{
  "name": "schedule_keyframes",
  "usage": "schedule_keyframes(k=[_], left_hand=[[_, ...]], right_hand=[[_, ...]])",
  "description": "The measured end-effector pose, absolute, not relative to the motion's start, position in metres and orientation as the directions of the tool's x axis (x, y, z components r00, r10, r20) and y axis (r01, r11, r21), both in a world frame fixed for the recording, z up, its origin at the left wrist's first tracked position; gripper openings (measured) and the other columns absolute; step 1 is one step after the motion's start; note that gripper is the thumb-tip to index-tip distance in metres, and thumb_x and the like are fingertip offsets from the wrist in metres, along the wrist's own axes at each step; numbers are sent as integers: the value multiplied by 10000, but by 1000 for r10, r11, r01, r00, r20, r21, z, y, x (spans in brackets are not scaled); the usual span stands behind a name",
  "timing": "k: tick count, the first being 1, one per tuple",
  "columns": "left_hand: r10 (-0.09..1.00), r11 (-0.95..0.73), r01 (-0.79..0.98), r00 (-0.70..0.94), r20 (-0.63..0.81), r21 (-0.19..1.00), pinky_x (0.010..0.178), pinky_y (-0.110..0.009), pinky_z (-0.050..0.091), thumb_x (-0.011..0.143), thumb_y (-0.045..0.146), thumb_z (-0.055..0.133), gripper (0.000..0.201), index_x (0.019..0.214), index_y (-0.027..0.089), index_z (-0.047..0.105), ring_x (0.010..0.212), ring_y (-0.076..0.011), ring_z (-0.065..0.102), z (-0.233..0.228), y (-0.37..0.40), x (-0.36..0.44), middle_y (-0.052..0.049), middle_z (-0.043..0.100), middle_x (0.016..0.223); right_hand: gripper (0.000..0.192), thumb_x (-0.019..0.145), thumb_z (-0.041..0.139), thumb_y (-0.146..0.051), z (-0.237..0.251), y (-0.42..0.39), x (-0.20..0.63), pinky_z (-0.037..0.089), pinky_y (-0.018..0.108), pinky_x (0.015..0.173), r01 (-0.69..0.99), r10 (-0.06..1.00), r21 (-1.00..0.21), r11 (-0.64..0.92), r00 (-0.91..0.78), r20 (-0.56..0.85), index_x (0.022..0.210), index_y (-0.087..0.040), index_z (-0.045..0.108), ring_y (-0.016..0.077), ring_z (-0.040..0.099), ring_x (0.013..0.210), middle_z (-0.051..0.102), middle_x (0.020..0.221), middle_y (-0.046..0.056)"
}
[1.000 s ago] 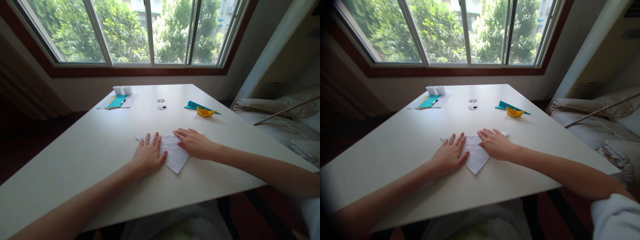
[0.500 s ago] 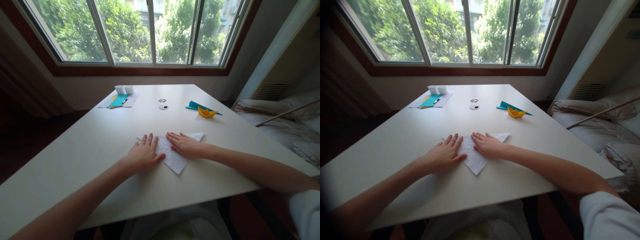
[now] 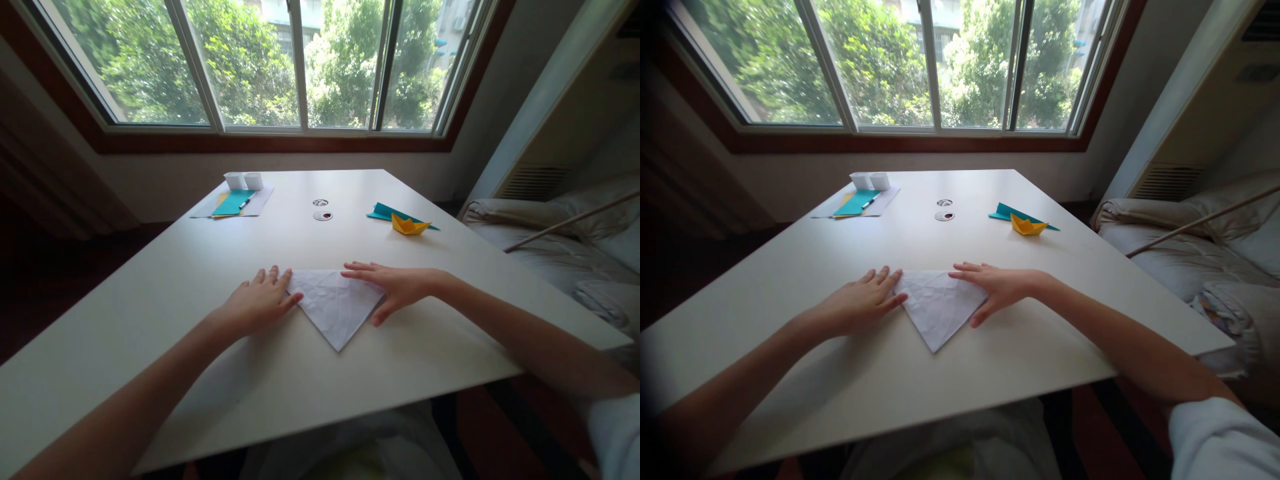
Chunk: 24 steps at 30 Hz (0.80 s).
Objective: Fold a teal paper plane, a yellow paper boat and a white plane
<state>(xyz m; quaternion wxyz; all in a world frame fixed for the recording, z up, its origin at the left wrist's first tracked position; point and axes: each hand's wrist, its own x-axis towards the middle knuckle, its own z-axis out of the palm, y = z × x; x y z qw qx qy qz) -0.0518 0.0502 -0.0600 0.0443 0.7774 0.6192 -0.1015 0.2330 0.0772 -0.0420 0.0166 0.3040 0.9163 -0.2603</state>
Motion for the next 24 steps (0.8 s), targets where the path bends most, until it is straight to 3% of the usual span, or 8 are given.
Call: schedule_keyframes(k=[4, 7, 14, 19, 24], left_hand=[[957, -221, 974, 206, -203, -54, 947, -497, 315, 842, 634, 203, 670, 1412, 281, 226, 1294, -391, 260, -62, 61, -60, -146, 244, 1456], [954, -225, 973, 211, -213, -44, 938, -502, 322, 834, 643, 217, 638, 1401, 350, 212, 1282, -395, 283, -60, 64, -62, -114, 235, 1465], [956, -193, 981, 183, -231, -21, 949, -523, 293, 788, 707, 241, 687, 1387, 372, 234, 1305, -408, 219, -54, 61, -62, -112, 230, 1466], [957, -218, 976, 215, -194, 9, 999, -497, 232, 855, 617, 148, 655, 1416, 284, 206, 1340, -362, 136, -55, 64, -66, -106, 291, 1445], [987, -157, 983, 158, -5, 94, 1050, -419, 188, 887, 524, 74, 673, 1423, 134, 192, 1342, -293, 184, -58, 77, -72, -101, 266, 1456]], right_hand=[[982, 587, 710, -526, -37, 81, 254, 195, 420, 1080, 613, 612, -433, 661, -774, -162, 1405, -271, 231, 264, 125, 1360, 165, 1489, 68], [817, 672, 665, -469, -36, 81, 255, 261, 395, 1050, 608, 627, -445, 658, -769, -124, 1378, -278, 301, 242, 261, 1316, 305, 1436, 66], [476, 802, 553, -381, -35, 80, 250, 413, 331, 891, 561, 611, -421, 713, -792, -20, 1251, -235, 495, 200, 527, 1074, 564, 1206, 72], [287, 882, 428, -305, -34, 76, 249, 442, 296, 803, 495, 587, -397, 773, -794, 154, 1058, -199, 628, 160, 598, 878, 657, 997, 56], [256, 839, 483, -352, -40, 79, 246, 478, 291, 723, 532, 782, -588, 610, -527, 334, 943, -183, 646, 159, 610, 789, 675, 878, 43]])
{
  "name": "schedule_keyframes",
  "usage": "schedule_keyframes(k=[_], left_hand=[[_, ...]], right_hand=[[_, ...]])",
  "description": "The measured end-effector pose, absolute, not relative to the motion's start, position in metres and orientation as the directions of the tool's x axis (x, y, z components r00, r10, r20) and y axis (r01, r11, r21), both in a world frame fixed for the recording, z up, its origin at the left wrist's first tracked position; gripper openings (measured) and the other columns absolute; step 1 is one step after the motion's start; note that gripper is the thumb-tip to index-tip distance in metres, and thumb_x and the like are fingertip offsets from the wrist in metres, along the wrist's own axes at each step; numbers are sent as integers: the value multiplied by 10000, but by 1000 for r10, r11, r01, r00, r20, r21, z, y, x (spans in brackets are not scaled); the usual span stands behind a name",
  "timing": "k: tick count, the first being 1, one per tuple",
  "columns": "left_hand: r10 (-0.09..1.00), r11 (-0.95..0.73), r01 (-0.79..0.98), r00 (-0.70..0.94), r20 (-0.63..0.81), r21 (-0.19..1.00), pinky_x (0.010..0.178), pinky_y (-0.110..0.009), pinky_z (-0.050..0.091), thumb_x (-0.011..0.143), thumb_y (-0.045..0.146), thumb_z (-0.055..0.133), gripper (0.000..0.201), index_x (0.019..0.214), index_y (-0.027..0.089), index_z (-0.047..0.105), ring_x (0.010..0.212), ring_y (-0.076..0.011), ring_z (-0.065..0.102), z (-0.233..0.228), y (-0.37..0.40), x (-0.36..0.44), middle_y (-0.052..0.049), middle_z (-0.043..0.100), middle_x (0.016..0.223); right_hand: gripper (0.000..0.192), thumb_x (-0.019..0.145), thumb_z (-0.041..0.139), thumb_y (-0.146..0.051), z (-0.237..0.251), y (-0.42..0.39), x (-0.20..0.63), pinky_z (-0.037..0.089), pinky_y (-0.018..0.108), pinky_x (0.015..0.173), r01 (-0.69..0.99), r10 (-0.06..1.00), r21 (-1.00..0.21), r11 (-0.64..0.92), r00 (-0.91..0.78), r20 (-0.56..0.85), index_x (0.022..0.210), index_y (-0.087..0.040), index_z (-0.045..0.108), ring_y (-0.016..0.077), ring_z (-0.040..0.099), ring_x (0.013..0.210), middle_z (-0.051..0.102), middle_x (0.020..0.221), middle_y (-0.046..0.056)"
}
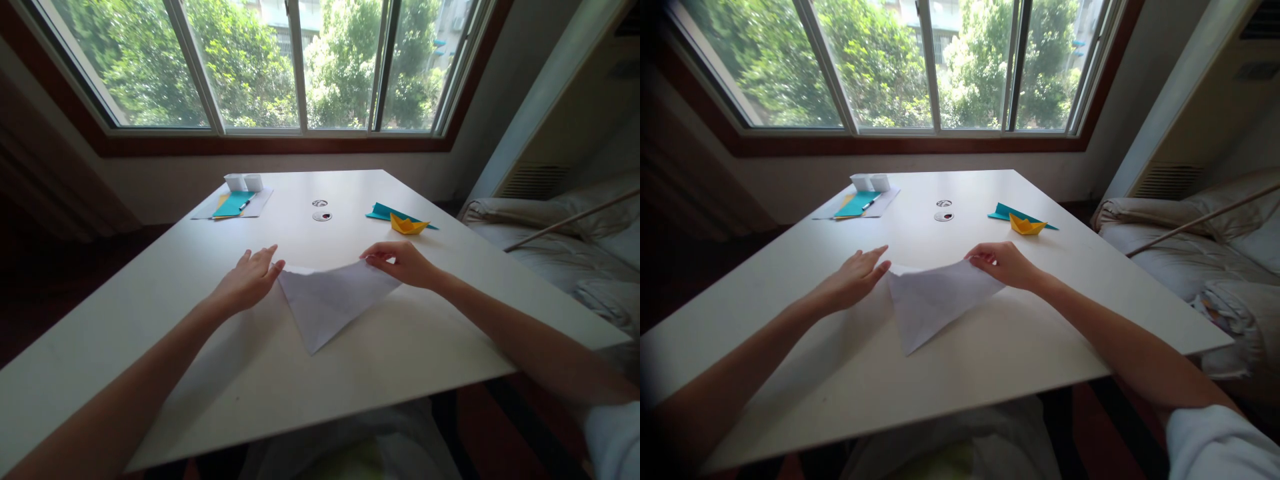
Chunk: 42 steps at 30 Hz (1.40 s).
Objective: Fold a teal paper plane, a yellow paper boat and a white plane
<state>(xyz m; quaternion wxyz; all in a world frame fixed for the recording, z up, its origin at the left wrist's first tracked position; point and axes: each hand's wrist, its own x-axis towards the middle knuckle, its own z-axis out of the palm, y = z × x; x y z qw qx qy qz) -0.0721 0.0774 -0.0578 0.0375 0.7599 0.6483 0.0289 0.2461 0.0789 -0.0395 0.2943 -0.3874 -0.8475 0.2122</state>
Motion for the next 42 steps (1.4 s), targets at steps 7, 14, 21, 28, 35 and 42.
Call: schedule_keyframes(k=[7, 14, 21, 28, 35, 42], left_hand=[[998, -59, 993, 55, 37, 102, 954, -411, 328, 858, 516, 219, 702, 1402, 73, 204, 1250, -321, 344, -53, 78, -72, -159, 359, 1395], [985, -101, 969, 128, -113, 224, 780, -401, 421, 740, 690, 354, 861, 1388, 130, 268, 1106, -365, 462, -47, 68, -68, -159, 574, 1135], [989, 17, 611, 105, -102, 792, 675, -332, 483, 638, 529, 658, 983, 1415, 199, 154, 839, -227, 589, -48, 62, -56, -196, 413, 1258], [983, 97, 168, 135, -120, 981, 702, -306, 482, 622, 275, 739, 928, 1382, 327, 208, 810, -175, 607, -47, 49, -38, -47, 585, 923], [982, 84, 10, 171, -84, 996, 601, -228, 462, 556, 179, 757, 627, 1149, 147, 556, 688, -136, 585, -55, 57, -42, -17, 616, 754], [978, 45, -154, 210, -11, 987, 654, -243, 496, 562, 130, 756, 741, 1246, 191, 478, 706, -140, 617, -50, 58, -44, -23, 671, 804]], right_hand=[[298, 757, 563, -368, -61, 98, 248, 490, 287, 647, 534, 964, -815, 225, -245, 105, 962, -154, 603, 184, 616, 788, 666, 896, 71], [246, 732, 561, -387, -70, 104, 250, 427, 235, 601, 662, 974, -721, 205, -207, 87, 770, -161, 650, 154, 579, 723, 658, 771, 37], [253, 681, 617, -406, -72, 106, 251, 375, 216, 500, 495, 992, -863, 104, -113, 54, 741, -162, 643, 123, 527, 606, 618, 680, 11], [181, 667, 660, -319, -62, 100, 237, 426, 226, 503, 1, 995, -997, -78, -63, -78, 739, -174, 579, 108, 537, 554, 605, 651, -15], [149, 709, 640, -241, -66, 104, 238, 488, 237, 548, -110, 988, -987, -119, -110, -107, 817, -180, 556, 123, 584, 591, 621, 680, -4], [657, 701, 680, -311, -70, 98, 237, 539, 319, 575, -144, 993, -988, 46, -99, 60, 1249, -290, 317, 165, 628, 622, 646, 762, -11]])
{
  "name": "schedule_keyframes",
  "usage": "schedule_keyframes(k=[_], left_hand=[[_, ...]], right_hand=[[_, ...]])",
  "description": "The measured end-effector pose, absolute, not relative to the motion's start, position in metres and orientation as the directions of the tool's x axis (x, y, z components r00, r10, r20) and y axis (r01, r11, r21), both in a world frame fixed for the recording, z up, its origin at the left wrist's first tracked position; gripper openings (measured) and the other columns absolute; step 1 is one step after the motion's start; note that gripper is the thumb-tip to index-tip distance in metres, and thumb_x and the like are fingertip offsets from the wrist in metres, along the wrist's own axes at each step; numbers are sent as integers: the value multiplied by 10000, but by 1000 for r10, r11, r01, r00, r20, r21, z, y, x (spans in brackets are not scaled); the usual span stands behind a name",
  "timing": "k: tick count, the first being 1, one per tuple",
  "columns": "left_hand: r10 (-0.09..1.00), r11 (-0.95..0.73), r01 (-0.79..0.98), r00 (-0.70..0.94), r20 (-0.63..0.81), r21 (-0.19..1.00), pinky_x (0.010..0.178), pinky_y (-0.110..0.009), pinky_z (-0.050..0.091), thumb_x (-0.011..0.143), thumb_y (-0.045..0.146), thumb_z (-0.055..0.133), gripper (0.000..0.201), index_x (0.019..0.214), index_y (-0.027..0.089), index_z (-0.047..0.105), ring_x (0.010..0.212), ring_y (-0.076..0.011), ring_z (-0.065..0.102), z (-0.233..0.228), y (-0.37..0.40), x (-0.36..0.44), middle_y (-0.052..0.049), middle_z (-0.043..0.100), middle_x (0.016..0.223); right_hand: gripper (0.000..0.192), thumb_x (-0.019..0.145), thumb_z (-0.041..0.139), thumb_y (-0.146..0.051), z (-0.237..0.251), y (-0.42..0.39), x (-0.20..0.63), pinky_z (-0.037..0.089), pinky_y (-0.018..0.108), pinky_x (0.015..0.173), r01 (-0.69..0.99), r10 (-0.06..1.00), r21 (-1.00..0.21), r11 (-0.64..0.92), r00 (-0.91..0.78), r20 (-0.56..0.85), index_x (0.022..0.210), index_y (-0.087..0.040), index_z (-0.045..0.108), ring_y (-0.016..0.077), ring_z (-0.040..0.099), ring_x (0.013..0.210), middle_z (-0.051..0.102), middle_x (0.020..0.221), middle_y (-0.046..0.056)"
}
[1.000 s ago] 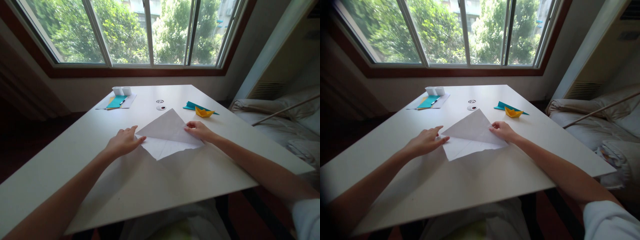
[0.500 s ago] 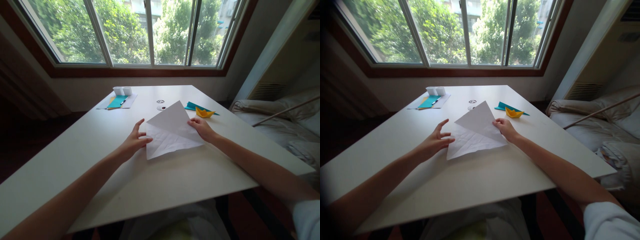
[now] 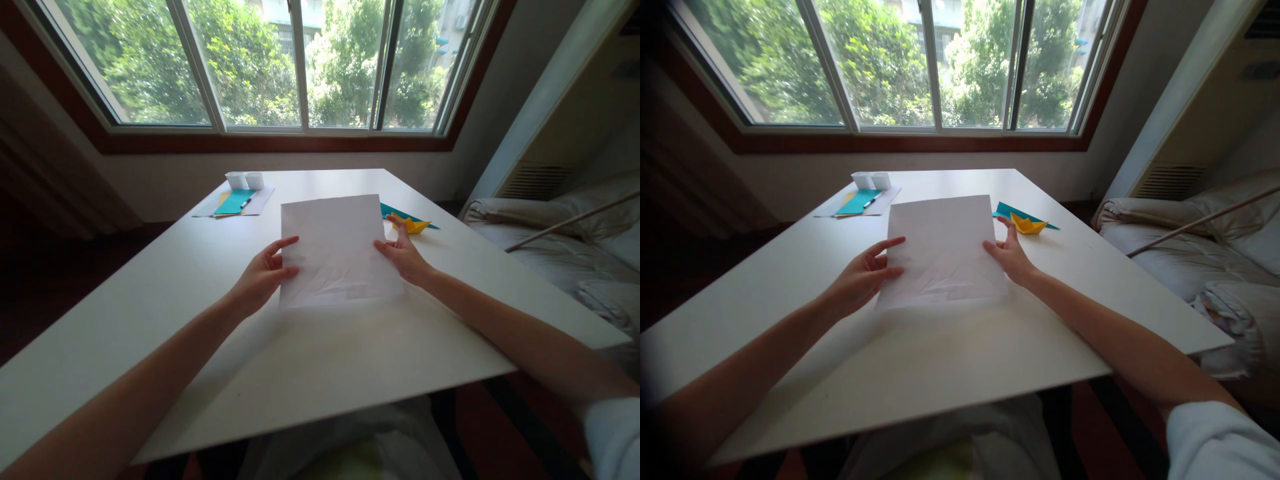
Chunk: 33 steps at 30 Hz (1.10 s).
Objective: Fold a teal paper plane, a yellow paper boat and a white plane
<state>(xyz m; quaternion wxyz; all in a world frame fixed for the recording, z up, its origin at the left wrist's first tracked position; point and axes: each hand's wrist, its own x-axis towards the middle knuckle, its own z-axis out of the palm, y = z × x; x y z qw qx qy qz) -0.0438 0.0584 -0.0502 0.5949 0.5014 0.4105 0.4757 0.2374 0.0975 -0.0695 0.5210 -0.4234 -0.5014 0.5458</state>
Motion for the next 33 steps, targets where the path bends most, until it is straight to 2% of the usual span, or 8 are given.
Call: schedule_keyframes(k=[6, 9, 12, 16, 20, 23, 26, 33], left_hand=[[973, 149, -62, 187, -135, 987, 495, -169, 460, 599, 151, 747, 546, 1122, 190, 595, 607, -105, 593, -49, 57, -42, -7, 640, 734], [963, 185, -30, 206, -175, 982, 544, -198, 498, 602, 206, 767, 482, 1064, 178, 630, 642, -117, 609, -50, 58, -41, -30, 657, 809], [958, 197, -11, 214, -191, 980, 586, -214, 514, 581, 213, 785, 437, 996, 166, 661, 662, -124, 616, -51, 59, -41, -36, 669, 826], [973, 176, -74, 165, -162, 982, 611, -229, 523, 572, 230, 794, 375, 926, 174, 680, 679, -132, 627, -53, 62, -45, -30, 677, 834], [980, 185, -121, 95, -174, 975, 583, -264, 528, 548, 238, 804, 376, 898, 168, 689, 628, -150, 628, -52, 62, -45, -40, 680, 758], [981, 187, -132, 74, -179, 973, 564, -273, 529, 543, 233, 804, 383, 902, 161, 692, 608, -154, 624, -51, 61, -43, -46, 681, 741], [977, 187, -115, 124, -173, 975, 571, -265, 529, 555, 244, 801, 422, 954, 173, 684, 616, -146, 623, -51, 59, -41, -41, 683, 767], [961, 178, -10, 216, -172, 984, 683, -297, 539, 523, 249, 817, 421, 916, 158, 697, 764, -192, 639, -54, 60, -43, -70, 688, 902]], right_hand=[[794, 697, 680, -370, -66, 92, 239, 532, 314, 508, -70, 965, -990, 122, -224, 135, 1335, -330, 209, 176, 630, 582, 661, 831, 11], [760, 740, 634, -381, -65, 91, 240, 516, 293, 484, -48, 954, -991, 129, -266, 137, 1357, -343, 192, 164, 619, 562, 663, 825, 3], [578, 756, 610, -358, -66, 93, 240, 474, 239, 453, -5, 947, -988, 153, -284, 148, 1285, -312, 381, 126, 575, 524, 647, 742, -18], [227, 709, 635, -306, -70, 97, 239, 471, 212, 536, -10, 960, -997, 82, -266, 82, 910, -203, 663, 108, 571, 630, 648, 773, 4], [178, 681, 629, -233, -71, 98, 237, 483, 222, 644, -74, 966, -997, -29, -257, -9, 842, -204, 700, 120, 589, 744, 672, 862, 13], [166, 687, 624, -217, -67, 95, 237, 485, 205, 609, -76, 973, -996, -50, -230, -31, 831, -201, 704, 110, 591, 711, 677, 870, 17], [236, 684, 668, -262, -63, 90, 236, 487, 204, 541, -36, 947, -995, -88, -314, -72, 916, -220, 689, 107, 590, 649, 673, 846, 13], [286, 621, 746, -251, -65, 91, 237, 521, 219, 632, 74, 905, -995, -67, -414, -92, 899, -201, 700, 110, 615, 697, 681, 832, 10]])
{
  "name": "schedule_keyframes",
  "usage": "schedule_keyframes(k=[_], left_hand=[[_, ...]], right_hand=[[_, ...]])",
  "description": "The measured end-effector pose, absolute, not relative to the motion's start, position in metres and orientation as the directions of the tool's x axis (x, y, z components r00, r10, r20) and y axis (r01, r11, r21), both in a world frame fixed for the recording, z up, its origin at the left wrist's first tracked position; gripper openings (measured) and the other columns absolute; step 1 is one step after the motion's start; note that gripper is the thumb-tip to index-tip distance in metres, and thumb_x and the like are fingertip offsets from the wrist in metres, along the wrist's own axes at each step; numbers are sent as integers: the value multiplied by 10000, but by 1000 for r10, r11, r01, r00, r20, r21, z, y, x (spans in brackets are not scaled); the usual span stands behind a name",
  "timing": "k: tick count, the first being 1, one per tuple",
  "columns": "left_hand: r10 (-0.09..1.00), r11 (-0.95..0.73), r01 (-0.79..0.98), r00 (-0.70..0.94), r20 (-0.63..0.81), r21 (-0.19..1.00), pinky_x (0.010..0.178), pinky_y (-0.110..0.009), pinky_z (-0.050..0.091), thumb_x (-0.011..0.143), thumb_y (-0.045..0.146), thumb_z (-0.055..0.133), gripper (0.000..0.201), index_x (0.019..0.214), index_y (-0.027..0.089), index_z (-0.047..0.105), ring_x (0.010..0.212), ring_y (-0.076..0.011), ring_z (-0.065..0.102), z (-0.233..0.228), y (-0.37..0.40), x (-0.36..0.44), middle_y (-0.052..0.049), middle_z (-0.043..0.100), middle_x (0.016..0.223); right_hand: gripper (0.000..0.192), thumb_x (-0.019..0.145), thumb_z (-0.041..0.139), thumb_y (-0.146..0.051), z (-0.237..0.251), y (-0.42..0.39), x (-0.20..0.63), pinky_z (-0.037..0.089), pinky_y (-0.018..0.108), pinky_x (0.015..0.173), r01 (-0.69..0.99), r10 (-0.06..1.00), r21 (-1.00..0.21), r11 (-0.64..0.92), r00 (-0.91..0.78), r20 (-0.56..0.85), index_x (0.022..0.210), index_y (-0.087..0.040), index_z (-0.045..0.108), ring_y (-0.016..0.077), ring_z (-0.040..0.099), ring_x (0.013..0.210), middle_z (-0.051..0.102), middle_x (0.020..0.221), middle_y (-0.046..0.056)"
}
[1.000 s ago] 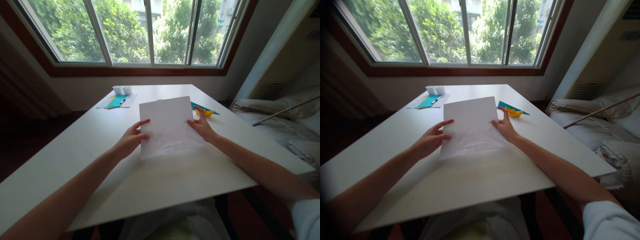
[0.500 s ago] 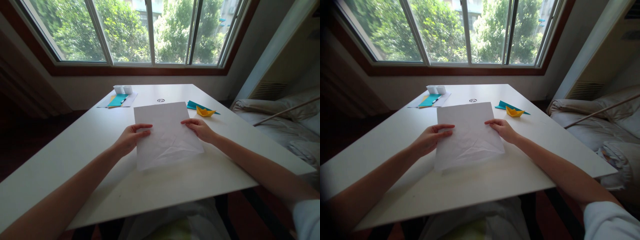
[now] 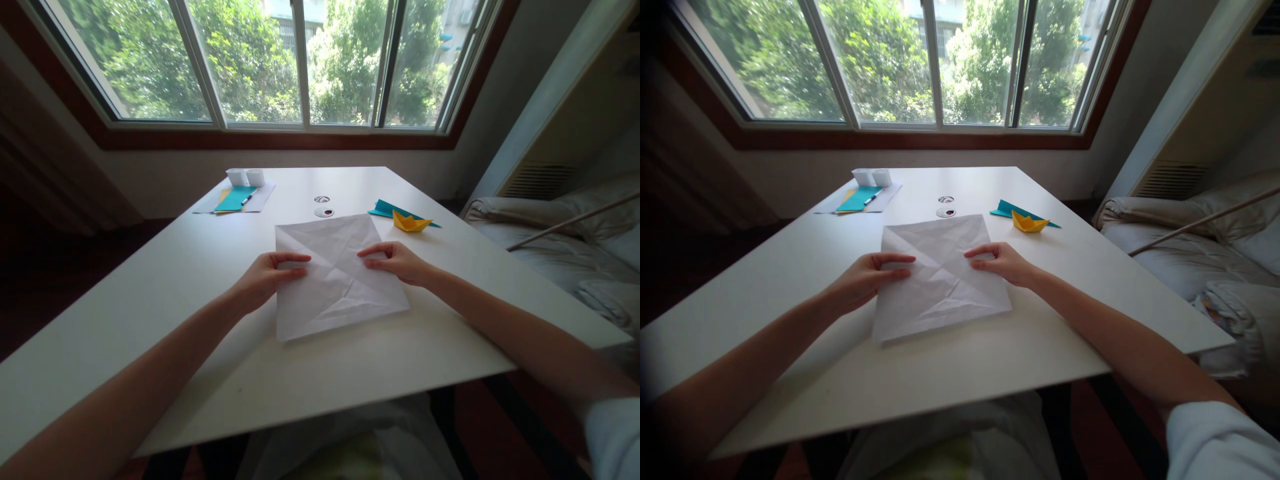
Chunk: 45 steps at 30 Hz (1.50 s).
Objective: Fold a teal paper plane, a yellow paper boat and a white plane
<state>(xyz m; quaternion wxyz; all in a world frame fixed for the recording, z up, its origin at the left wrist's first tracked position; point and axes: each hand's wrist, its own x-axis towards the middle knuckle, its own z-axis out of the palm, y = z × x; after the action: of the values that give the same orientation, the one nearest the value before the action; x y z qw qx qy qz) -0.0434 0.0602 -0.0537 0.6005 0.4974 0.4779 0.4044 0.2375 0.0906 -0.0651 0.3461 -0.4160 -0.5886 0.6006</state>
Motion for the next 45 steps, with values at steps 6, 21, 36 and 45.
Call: schedule_keyframes(k=[6, 21, 36, 45], left_hand=[[965, 196, -50, 186, -184, 979, 607, -261, 530, 541, 240, 812, 421, 939, 170, 694, 687, -167, 640, -55, 63, -46, -63, 694, 848], [995, 40, -36, 98, -37, 999, 586, -262, 491, 510, 312, 824, 363, 824, 158, 726, 631, -156, 611, -51, 62, -43, -55, 694, 729], [997, -71, -21, 3, 71, 997, 586, -260, 472, 504, 356, 819, 318, 730, 156, 719, 666, -157, 598, -61, 78, -56, -64, 700, 783], [999, -46, -46, 3, 46, 998, 542, -233, 453, 498, 356, 825, 306, 701, 156, 713, 615, -128, 578, -59, 79, -56, -54, 693, 737]], right_hand=[[298, 603, 761, -223, -62, 93, 240, 532, 246, 656, -53, 908, -986, -156, -400, -122, 893, -194, 698, 123, 632, 708, 690, 836, 27], [336, 556, 790, -271, -61, 87, 234, 521, 241, 610, -62, 951, -995, -75, -306, -52, 872, -193, 708, 115, 619, 644, 692, 778, 20], [273, 542, 789, -306, -70, 102, 244, 489, 256, 636, -76, 963, -995, 60, -257, 78, 775, -188, 709, 117, 593, 674, 674, 743, 10], [275, 605, 768, -327, -61, 103, 250, 481, 209, 601, -153, 948, -987, -55, -318, -4, 838, -200, 694, 93, 589, 640, 657, 722, -8]])
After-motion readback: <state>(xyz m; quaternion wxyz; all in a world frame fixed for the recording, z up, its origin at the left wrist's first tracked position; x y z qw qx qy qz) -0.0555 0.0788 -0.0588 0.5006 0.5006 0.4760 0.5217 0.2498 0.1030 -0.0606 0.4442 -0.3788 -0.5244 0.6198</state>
